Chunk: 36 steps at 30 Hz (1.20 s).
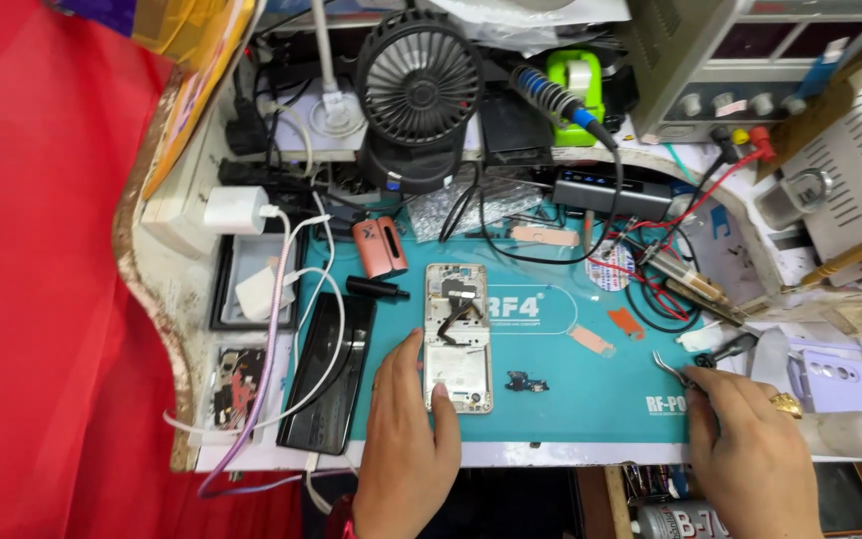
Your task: Disassembling a mobile phone board by removing screws and components using specialized tools.
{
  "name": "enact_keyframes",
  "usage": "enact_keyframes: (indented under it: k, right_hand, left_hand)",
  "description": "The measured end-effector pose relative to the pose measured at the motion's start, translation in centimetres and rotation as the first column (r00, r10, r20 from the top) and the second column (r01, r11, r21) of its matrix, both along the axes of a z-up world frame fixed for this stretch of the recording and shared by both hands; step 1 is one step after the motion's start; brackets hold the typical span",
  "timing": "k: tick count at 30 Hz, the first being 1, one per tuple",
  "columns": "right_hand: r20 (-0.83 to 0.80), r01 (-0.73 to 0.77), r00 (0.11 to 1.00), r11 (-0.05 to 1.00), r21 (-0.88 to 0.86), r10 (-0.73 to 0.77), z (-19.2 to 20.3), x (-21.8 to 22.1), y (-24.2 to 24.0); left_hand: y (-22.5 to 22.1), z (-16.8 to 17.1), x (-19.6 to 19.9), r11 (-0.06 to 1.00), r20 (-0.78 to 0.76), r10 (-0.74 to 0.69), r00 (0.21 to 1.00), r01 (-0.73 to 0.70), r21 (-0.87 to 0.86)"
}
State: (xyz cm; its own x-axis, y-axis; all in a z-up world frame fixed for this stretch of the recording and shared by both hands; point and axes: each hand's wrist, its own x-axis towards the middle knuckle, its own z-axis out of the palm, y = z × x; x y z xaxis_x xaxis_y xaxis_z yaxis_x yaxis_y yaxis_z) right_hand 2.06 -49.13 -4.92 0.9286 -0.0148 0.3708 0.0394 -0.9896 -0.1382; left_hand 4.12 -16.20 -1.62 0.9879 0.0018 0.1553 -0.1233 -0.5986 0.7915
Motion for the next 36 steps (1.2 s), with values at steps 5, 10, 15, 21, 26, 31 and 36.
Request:
enact_keyframes:
  k: [5, 10, 15, 21, 26, 31, 36]
  right_hand:
    - [0.071, -0.055, 0.996, 0.994, -0.095, 0.062, -1.8, 0.3, -0.8]
    - [0.141, -0.049, 0.989, 0.994, 0.1, 0.034, -2.0, -0.3, 0.2]
    - [0.065, -0.153, 0.986, 0.988, -0.006, 0.153, -1.7, 0.8, -0.7]
    - [0.07, -0.402, 0.915, 0.906, 0.128, 0.397, 1.7, 2.2, 4.0]
    - [-0.304, -0.371, 0.843, 0.889, 0.268, 0.443, 2.6, 3.7, 7.9]
    - [-0.348, -0.3, 0.845, 0.899, 0.319, 0.406, 2.7, 4.1, 8.5]
    - [-0.335, -0.345, 0.826, 0.877, 0.333, 0.453, 2.1, 4.8, 9.5]
  left_hand:
    - [-1.5, 0.9, 0.3, 0.995, -0.121, 0.046, 0.992, -0.036, 0.088]
    - [-3.1, -0.4, 1.5, 0.892, 0.107, 0.153, 0.982, -0.184, 0.413]
    - [-1.9, -0.4, 1.4, 0.936, 0.09, 0.083, 0.992, -0.109, 0.334]
    - [0.1, 0.4, -0.2, 0.961, 0.014, 0.006, 1.0, -0.01, 0.275]
    - [0.4, -0.1, -0.8, 0.965, -0.058, 0.022, 0.998, -0.006, 0.262]
    - [0.6, -0.7, -1.0, 0.966, -0.088, 0.046, 0.995, -0.022, 0.258]
    - [0.3, -1.0, -0.8, 0.959, 0.012, 0.045, 0.999, -0.046, 0.281]
